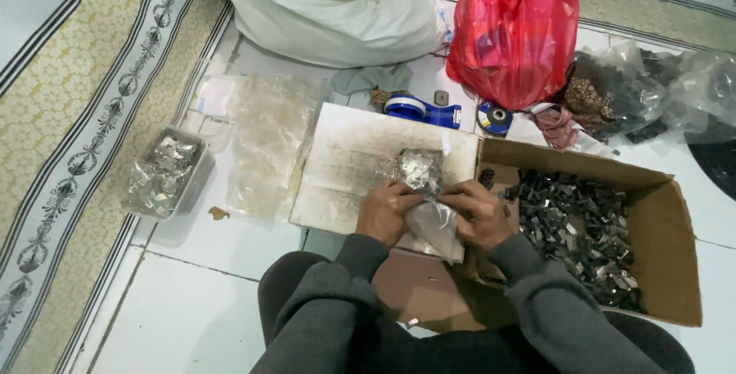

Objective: Sorting small metal components from a large box and a pile into smaller bags and containers.

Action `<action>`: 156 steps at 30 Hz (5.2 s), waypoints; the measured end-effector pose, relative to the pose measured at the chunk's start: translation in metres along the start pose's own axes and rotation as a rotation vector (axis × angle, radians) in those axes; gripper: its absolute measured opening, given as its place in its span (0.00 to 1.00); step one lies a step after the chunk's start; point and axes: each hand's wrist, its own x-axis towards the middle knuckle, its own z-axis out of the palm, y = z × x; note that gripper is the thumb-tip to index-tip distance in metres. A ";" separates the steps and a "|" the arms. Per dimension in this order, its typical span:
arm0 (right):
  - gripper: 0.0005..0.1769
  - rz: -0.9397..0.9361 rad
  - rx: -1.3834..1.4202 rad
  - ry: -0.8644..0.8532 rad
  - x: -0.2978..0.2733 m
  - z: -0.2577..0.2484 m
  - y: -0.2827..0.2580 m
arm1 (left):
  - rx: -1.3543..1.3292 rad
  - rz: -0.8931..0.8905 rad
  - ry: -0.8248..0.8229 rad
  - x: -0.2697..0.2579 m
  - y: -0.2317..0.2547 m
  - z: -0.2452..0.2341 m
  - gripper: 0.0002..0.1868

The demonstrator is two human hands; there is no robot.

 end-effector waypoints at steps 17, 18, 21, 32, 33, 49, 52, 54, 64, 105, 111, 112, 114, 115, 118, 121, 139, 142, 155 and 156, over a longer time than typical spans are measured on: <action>0.37 -0.188 -0.428 -0.142 -0.010 0.019 -0.031 | 0.158 0.062 -0.076 -0.015 0.021 -0.010 0.16; 0.43 -0.175 -0.446 -0.206 -0.001 0.017 -0.042 | 0.140 0.115 0.012 -0.016 0.027 -0.014 0.10; 0.49 -0.136 -0.530 -0.288 0.007 0.021 -0.040 | 0.153 0.157 0.103 -0.016 0.033 -0.021 0.08; 0.57 0.002 -0.511 -0.426 0.011 0.014 -0.034 | 0.082 0.177 0.081 -0.021 0.005 0.006 0.24; 0.61 0.019 -0.429 -0.439 0.009 0.012 -0.030 | 0.070 0.159 0.049 -0.023 0.005 0.006 0.24; 0.26 -0.246 -0.220 -0.182 -0.072 0.011 -0.009 | 0.333 0.111 -0.202 -0.047 0.021 0.015 0.07; 0.18 -0.192 -0.157 -0.223 -0.068 0.009 -0.024 | 0.322 0.024 -0.277 -0.056 0.024 0.013 0.06; 0.17 -0.057 0.025 -0.230 -0.065 0.007 -0.033 | 0.231 -0.061 -0.287 -0.058 0.020 0.014 0.05; 0.15 0.851 0.063 -0.088 -0.048 0.012 -0.025 | -0.255 -0.601 -0.207 -0.043 0.026 0.005 0.15; 0.08 0.020 -0.048 -0.193 -0.042 0.015 0.014 | 0.451 0.167 -0.030 -0.029 0.017 0.004 0.05; 0.08 0.570 0.244 -0.038 -0.014 0.014 0.016 | -0.175 -0.225 -0.013 -0.010 -0.014 0.003 0.10; 0.08 0.571 0.243 -0.036 -0.011 0.017 0.020 | -0.177 -0.223 -0.014 -0.005 -0.010 0.000 0.10; 0.06 0.696 0.352 -0.008 -0.004 0.023 0.027 | -0.345 -0.446 0.027 0.005 -0.002 -0.006 0.11; 0.06 0.695 0.352 -0.009 -0.002 0.024 0.035 | -0.345 -0.446 0.028 0.008 -0.004 -0.008 0.11; 0.08 0.774 0.389 -0.006 0.000 0.029 0.048 | -0.354 -0.531 -0.029 0.013 -0.010 -0.007 0.11; 0.06 0.774 0.375 0.051 0.007 0.030 0.030 | -0.327 -0.505 -0.009 0.012 -0.018 0.001 0.15; 0.08 0.784 0.360 0.203 -0.013 0.045 0.033 | -0.088 -0.432 0.191 0.012 -0.012 0.017 0.26; 0.10 0.781 0.327 0.219 -0.010 0.048 0.038 | -0.156 -0.488 0.229 0.015 -0.022 0.030 0.25; 0.11 0.914 -0.024 0.217 -0.008 0.047 0.014 | -0.190 -0.713 0.275 0.017 -0.019 0.033 0.22; 0.10 0.929 -0.040 0.177 -0.007 0.044 0.013 | -0.194 -0.730 0.259 0.017 -0.019 0.033 0.22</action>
